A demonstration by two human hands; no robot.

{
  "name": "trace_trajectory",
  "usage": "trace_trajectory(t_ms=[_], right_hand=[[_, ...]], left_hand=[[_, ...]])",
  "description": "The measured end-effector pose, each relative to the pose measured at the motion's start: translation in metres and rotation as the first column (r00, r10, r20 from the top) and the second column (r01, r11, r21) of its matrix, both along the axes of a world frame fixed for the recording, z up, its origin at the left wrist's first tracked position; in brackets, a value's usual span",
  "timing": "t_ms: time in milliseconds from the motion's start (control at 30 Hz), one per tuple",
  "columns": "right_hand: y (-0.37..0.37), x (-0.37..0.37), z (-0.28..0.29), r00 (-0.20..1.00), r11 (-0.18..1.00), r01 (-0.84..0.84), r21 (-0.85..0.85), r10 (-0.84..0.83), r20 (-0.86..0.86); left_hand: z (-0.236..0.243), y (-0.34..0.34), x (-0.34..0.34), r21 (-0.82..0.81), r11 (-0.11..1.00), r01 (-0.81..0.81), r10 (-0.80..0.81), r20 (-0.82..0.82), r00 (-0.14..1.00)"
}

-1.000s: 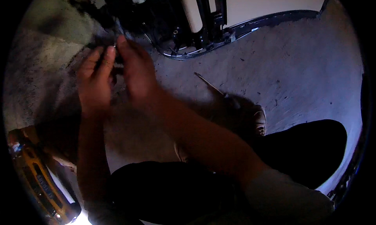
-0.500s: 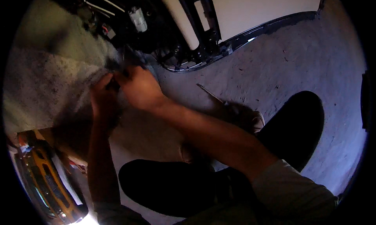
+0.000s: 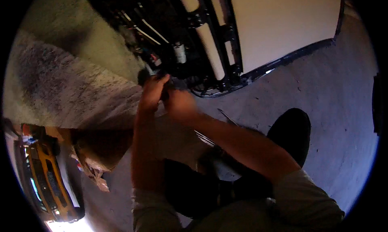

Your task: The person unscrews and removes components from a car sunroof assembly's motor and cable unit using an Allen key while the assembly lies on a concrete floor.

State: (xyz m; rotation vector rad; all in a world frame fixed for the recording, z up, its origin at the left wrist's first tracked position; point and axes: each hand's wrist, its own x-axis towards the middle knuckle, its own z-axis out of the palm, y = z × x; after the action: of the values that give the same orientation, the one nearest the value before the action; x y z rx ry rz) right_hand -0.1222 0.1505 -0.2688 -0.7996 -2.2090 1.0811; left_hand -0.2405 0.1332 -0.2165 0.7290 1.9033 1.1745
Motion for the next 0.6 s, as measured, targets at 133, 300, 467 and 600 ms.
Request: trace_trajectory(t_ms=[133, 300, 467, 600], right_hand=[[0.006, 0.018, 0.029, 0.994, 0.994, -0.087, 0.069, 0.081, 0.078], [0.021, 0.008, 0.02, 0.988, 0.989, -0.141, 0.05, 0.137, 0.067], [0.036, 0.005, 0.013, 0.933, 0.755, -0.339, 0.561, 0.348, 0.096], [0.024, -0.003, 0.03, 0.96, 0.948, -0.272, 0.163, 0.254, 0.119]], left_hand=[[-0.039, -0.016, -0.025, 0.243, 0.954, 0.174, -0.19, 0.045, 0.981], [-0.027, -0.006, -0.007, 0.34, 0.936, 0.088, -0.095, 0.003, 0.995], [-0.029, -0.006, -0.014, 0.357, 0.933, 0.05, -0.08, 0.07, 0.994], [-0.046, -0.002, -0.019, 0.385, 0.922, -0.043, -0.076, 0.289, 0.954]])
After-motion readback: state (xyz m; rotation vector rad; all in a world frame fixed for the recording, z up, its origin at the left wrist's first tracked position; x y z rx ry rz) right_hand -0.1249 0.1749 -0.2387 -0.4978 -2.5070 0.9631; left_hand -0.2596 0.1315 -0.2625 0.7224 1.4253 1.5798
